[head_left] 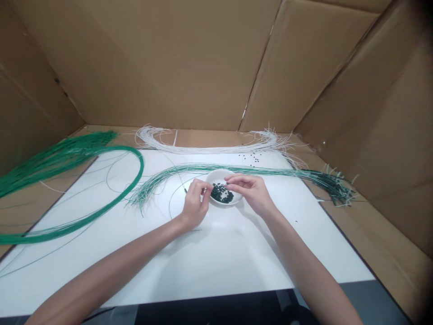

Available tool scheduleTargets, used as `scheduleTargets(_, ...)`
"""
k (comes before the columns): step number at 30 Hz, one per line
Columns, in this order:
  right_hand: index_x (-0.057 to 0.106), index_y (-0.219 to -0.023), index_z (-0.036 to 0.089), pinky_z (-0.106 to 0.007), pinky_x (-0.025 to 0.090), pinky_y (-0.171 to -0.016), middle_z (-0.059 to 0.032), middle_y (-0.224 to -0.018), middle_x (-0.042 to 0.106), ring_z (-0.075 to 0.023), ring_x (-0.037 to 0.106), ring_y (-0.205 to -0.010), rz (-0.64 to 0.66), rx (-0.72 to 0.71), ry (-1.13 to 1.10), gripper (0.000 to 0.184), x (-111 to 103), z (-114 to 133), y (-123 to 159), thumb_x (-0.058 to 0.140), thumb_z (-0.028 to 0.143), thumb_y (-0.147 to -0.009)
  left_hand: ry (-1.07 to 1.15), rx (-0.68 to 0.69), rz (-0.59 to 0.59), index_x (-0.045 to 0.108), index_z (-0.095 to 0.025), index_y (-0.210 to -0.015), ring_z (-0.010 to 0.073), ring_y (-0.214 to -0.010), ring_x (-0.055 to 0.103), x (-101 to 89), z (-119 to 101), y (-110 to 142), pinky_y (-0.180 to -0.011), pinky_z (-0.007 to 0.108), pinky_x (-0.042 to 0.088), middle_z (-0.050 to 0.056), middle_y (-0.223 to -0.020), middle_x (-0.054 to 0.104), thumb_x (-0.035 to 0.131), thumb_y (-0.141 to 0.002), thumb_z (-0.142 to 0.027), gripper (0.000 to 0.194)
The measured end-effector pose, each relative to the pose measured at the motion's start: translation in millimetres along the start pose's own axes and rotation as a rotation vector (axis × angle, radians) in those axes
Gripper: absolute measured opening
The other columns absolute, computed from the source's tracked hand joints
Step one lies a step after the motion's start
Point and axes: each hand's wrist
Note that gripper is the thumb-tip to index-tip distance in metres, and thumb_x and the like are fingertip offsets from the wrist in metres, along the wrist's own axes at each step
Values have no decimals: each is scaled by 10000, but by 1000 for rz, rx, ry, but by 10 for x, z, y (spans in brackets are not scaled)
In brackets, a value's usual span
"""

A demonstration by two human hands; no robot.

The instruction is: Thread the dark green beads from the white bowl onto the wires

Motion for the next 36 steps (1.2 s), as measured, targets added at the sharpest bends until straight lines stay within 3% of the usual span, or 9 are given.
scheduleTargets(36, 685, -604, 197, -302, 479, -690, -42, -788, 651, -173, 590, -766, -2, -27, 103, 83, -29, 34, -8, 714, 261, -561, 51, -22, 24, 465, -183, -844, 116, -709, 490, -2, -12, -4, -587, 242, 422, 21, -771, 520, 446, -810, -108, 84)
Point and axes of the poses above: each hand's wrist, its own y-axis away from the middle knuckle, its own x-axis out of the palm, z = x × y
